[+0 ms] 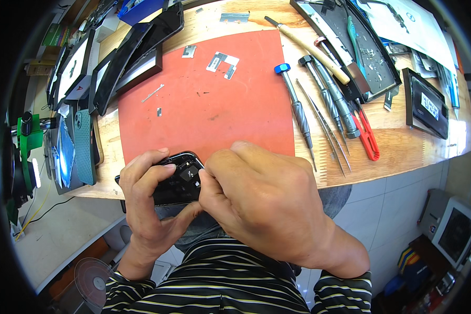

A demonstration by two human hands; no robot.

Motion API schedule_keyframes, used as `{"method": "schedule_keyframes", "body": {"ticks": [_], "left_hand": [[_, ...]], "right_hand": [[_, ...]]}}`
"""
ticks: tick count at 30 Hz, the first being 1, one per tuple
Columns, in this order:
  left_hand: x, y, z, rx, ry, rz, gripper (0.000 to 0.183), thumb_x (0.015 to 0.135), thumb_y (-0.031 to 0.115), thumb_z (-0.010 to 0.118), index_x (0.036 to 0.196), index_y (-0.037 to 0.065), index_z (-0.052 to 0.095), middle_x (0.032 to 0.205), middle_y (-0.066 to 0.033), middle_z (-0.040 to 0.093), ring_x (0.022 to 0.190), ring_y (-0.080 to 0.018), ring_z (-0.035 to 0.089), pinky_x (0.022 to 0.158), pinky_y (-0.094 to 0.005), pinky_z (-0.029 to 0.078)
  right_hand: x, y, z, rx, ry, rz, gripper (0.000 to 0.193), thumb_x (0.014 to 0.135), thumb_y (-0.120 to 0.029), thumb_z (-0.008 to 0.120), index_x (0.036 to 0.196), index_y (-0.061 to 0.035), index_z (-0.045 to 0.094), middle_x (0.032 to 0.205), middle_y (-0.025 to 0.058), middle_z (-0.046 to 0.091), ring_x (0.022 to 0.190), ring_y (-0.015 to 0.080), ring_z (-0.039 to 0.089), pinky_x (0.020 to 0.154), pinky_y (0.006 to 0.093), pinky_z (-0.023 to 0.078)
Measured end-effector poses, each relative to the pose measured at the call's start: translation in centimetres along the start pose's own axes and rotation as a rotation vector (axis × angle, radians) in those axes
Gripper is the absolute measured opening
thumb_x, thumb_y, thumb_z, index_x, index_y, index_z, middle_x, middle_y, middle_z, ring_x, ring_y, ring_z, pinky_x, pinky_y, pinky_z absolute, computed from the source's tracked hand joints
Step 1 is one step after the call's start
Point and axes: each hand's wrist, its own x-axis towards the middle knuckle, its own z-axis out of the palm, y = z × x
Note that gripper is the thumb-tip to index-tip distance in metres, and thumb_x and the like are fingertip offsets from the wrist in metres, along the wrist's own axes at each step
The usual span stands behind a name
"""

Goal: The person disassembles a smartphone on a workbench. They use tweezers and a screwdriver to remove small components and screws, then apply adhesive from a yellow bottle and place a small metal plate over the battery area.

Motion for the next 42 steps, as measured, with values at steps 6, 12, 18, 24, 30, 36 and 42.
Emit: {"method": "schedule_keyframes", "body": {"ticks": [6, 12, 18, 24, 30, 36, 42], "left_hand": [[-0.1, 0.0, 0.0, -0.022, -0.012, -0.019, 0.075, 0.071, 0.031, 0.096, 0.131, 0.004, 0.061, 0.136, -0.0195, 0.062, 0.119, -0.0375, 0.061, 0.101, -0.0496, 0.043], [-0.1, -0.1, 0.1, -0.018, -0.009, -0.014, 0.074, 0.071, 0.031, 0.096, 0.131, 0.005, 0.061, 0.136, -0.0192, 0.062, 0.119, -0.0371, 0.06, 0.102, -0.0498, 0.042], [-0.1, -0.1, 0.1, -0.021, -0.013, -0.012, 0.076, 0.07, 0.03, 0.097, 0.131, 0.004, 0.059, 0.135, -0.0198, 0.062, 0.119, -0.0376, 0.061, 0.102, -0.05, 0.042], [-0.1, -0.1, 0.1, -0.034, -0.02, -0.029, 0.077, 0.071, 0.03, 0.097, 0.132, 0.004, 0.058, 0.134, -0.0199, 0.062, 0.12, -0.0378, 0.06, 0.102, -0.0499, 0.042], [0.6, -0.2, -0.2, -0.096, -0.052, -0.079, 0.086, 0.062, 0.027, 0.1, 0.133, 0.005, 0.058, 0.135, -0.0179, 0.062, 0.121, -0.0382, 0.059, 0.103, -0.0483, 0.042], [2.2, -0.2, -1.2, -0.025, -0.184, -0.145, 0.088, 0.055, 0.032, 0.104, 0.128, 0.006, 0.062, 0.138, -0.0184, 0.06, 0.127, -0.0374, 0.057, 0.108, -0.0468, 0.046], [3.4, -0.5, -1.9, -0.044, -0.214, -0.159, 0.056, 0.072, 0.027, 0.095, 0.117, 0.006, 0.068, 0.132, -0.0147, 0.061, 0.125, -0.0379, 0.052, 0.107, -0.0493, 0.04]], "right_hand": [[0.2, -0.2, -0.2, -0.032, 0.004, -0.018, 0.013, 0.082, 0.002, 0.081, 0.084, -0.0024, 0.07, 0.07, 0.0074, 0.062, 0.057, 0.0197, 0.065, 0.05, 0.0317, 0.05], [0.1, -0.3, -0.2, -0.043, -0.009, -0.026, 0.013, 0.082, 0.002, 0.081, 0.084, -0.0027, 0.069, 0.07, 0.0076, 0.061, 0.056, 0.02, 0.064, 0.05, 0.0319, 0.049], [-0.1, -0.3, -0.3, -0.012, 0.013, -0.016, 0.011, 0.081, 0.005, 0.083, 0.086, -0.0002, 0.074, 0.069, 0.0068, 0.066, 0.056, 0.0152, 0.068, 0.05, 0.0272, 0.051], [-0.3, -0.4, -0.5, -0.018, 0.027, 0.004, 0.011, 0.082, 0.004, 0.084, 0.085, 0.0007, 0.074, 0.069, 0.0066, 0.066, 0.057, 0.0142, 0.069, 0.051, 0.0259, 0.053], [-0.9, 0.1, 0.4, 0.011, 0.092, 0.024, 0.016, 0.083, -0.001, 0.081, 0.084, -0.0052, 0.065, 0.07, 0.0069, 0.059, 0.055, 0.0236, 0.06, 0.05, 0.0375, 0.048], [-1.5, 0.1, 0.2, 0.0, 0.078, 0.136, 0.013, 0.084, -0.001, 0.081, 0.089, -0.0038, 0.07, 0.073, 0.0077, 0.065, 0.058, 0.0216, 0.068, 0.052, 0.0337, 0.052], [-1.4, 0.2, 0.2, -0.022, 0.054, 0.172, 0.012, 0.085, -0.002, 0.082, 0.089, -0.0039, 0.071, 0.075, 0.0075, 0.067, 0.059, 0.0215, 0.07, 0.053, 0.0331, 0.053]]}}
